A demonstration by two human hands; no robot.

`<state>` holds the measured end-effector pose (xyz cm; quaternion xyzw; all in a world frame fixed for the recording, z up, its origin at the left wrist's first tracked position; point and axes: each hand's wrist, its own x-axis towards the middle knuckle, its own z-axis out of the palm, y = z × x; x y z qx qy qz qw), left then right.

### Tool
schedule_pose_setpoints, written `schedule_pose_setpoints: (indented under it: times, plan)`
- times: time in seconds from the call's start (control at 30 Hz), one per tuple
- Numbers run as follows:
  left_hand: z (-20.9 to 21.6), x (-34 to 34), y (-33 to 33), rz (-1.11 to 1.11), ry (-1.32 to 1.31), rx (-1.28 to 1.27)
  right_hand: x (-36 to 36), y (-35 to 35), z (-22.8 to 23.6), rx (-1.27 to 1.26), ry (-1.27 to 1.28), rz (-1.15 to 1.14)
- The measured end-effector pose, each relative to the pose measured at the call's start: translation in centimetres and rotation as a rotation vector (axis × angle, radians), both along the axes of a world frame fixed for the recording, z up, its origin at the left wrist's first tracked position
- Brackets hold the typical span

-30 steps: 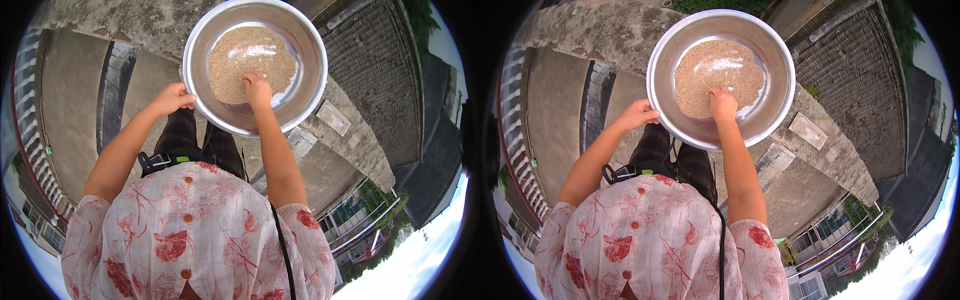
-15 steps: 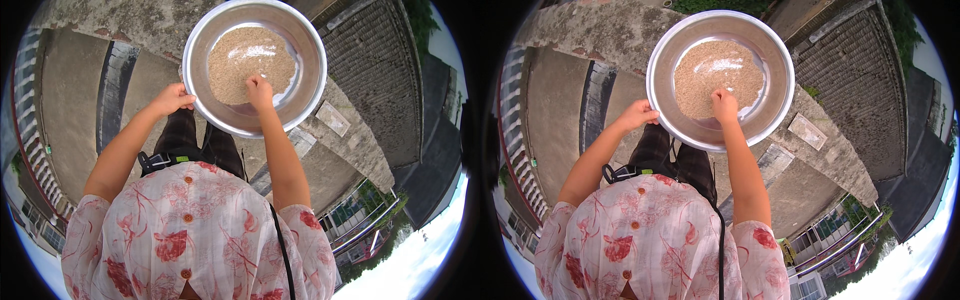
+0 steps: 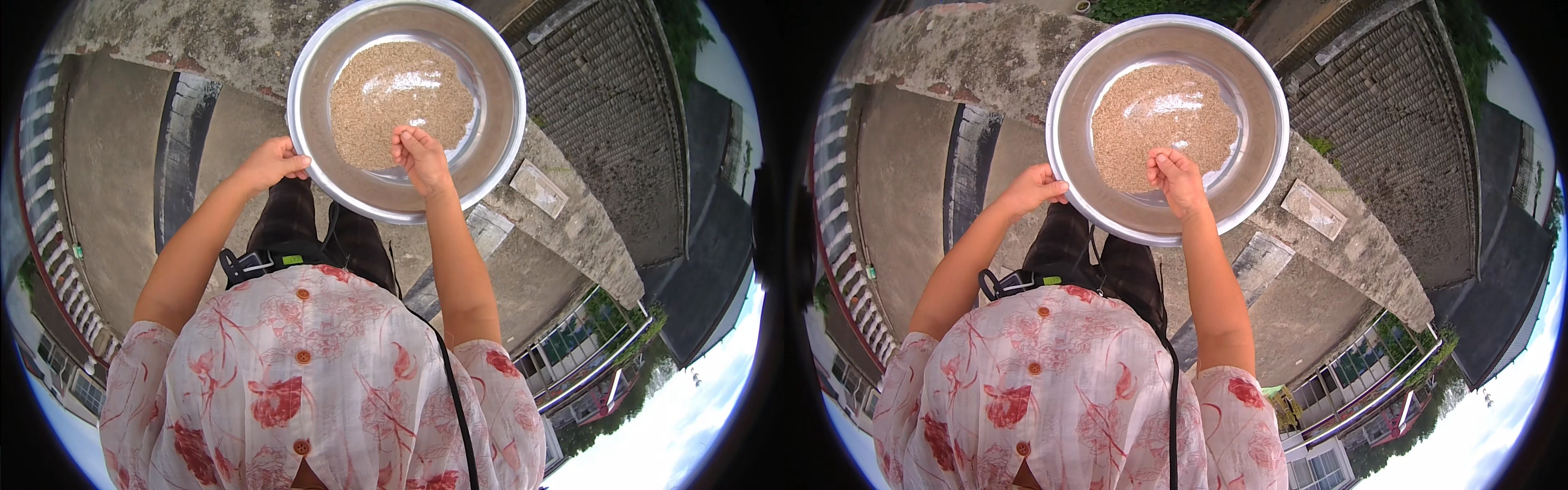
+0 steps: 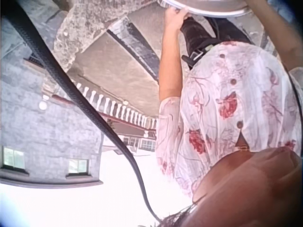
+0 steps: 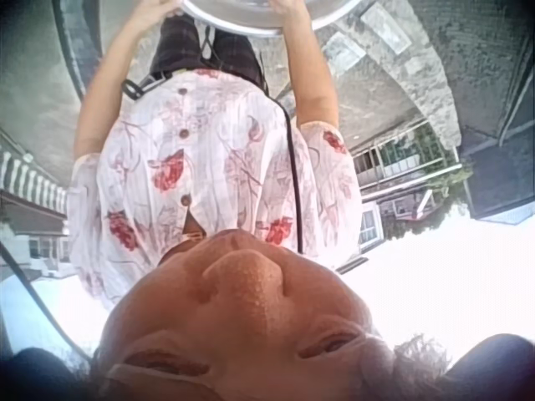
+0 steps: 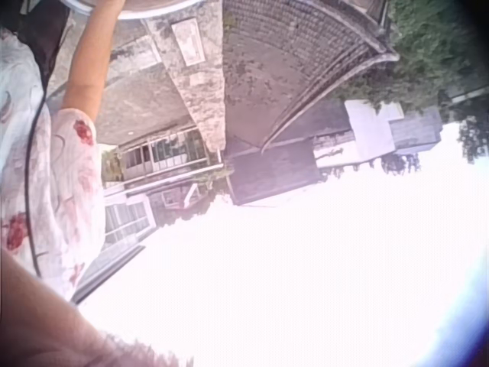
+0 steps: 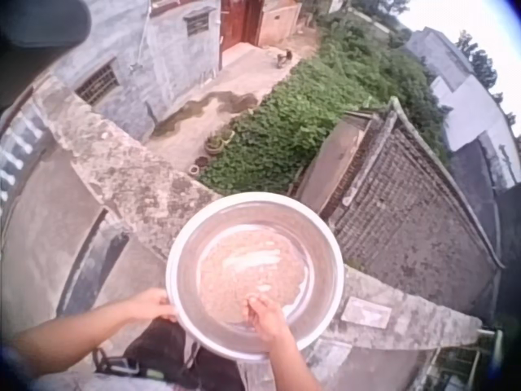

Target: The person holds a metal bowl containing grains and uses their right hand to pick out small debris or unwanted particles, dropping them out of the bowl. The person continues this sorting process while standing on a rooftop.

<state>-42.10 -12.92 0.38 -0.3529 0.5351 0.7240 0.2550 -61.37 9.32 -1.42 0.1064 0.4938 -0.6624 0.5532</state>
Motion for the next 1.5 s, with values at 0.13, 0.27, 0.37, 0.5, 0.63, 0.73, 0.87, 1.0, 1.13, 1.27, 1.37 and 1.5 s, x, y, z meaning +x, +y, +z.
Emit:
schedule_pose_setpoints:
  times: [0.13,0.27,0.37,0.5,0.63,0.73,0.87,1.0,1.13,1.27,1.37,1.5]
  plan:
    - [0.2,-0.1,0.0,0.004,-0.001,-0.003,0.1,-0.1,0.2,0.05,0.047,0.006]
    - [0.2,-0.1,0.1,0.014,-0.011,0.002,0.2,0.0,-0.5,0.242,0.264,0.093]
    - [0.3,-0.1,0.1,0.004,0.006,-0.005,0.2,0.2,-0.5,0.591,0.985,0.394]
    - [0.6,-0.1,0.0,0.002,-0.003,-0.001,0.4,0.3,-0.4,0.874,1.434,0.577]
    - [0.4,-0.2,0.0,0.005,0.005,0.007,0.0,1.7,-1.6,0.833,1.276,0.49]
    - [0.2,-0.2,0.0,0.007,0.002,0.009,-1.0,2.3,-0.9,0.772,0.878,0.329]
    - [0.2,-0.1,0.1,0.021,-0.005,0.005,-4.5,4.3,3.0,0.322,0.468,-0.302]
    - [-0.2,0.4,0.0,0.014,0.001,0.017,-9.6,6.4,8.0,-0.251,0.155,-1.366]
    - [-0.2,-0.1,-0.2,-0.031,0.004,0.009,-6.8,3.8,4.1,0.347,0.621,-0.479]
    - [0.0,-0.3,-0.1,-0.029,-0.026,-0.003,-0.6,-0.3,-1.5,0.506,1.055,0.348]
    - [0.2,-0.4,-0.2,-0.032,-0.029,-0.006,1.5,-2.6,-3.5,0.566,1.33,0.538]
    - [0.0,0.0,-0.1,-0.018,-0.034,0.004,2.2,-3.5,-4.1,0.748,1.337,0.597]
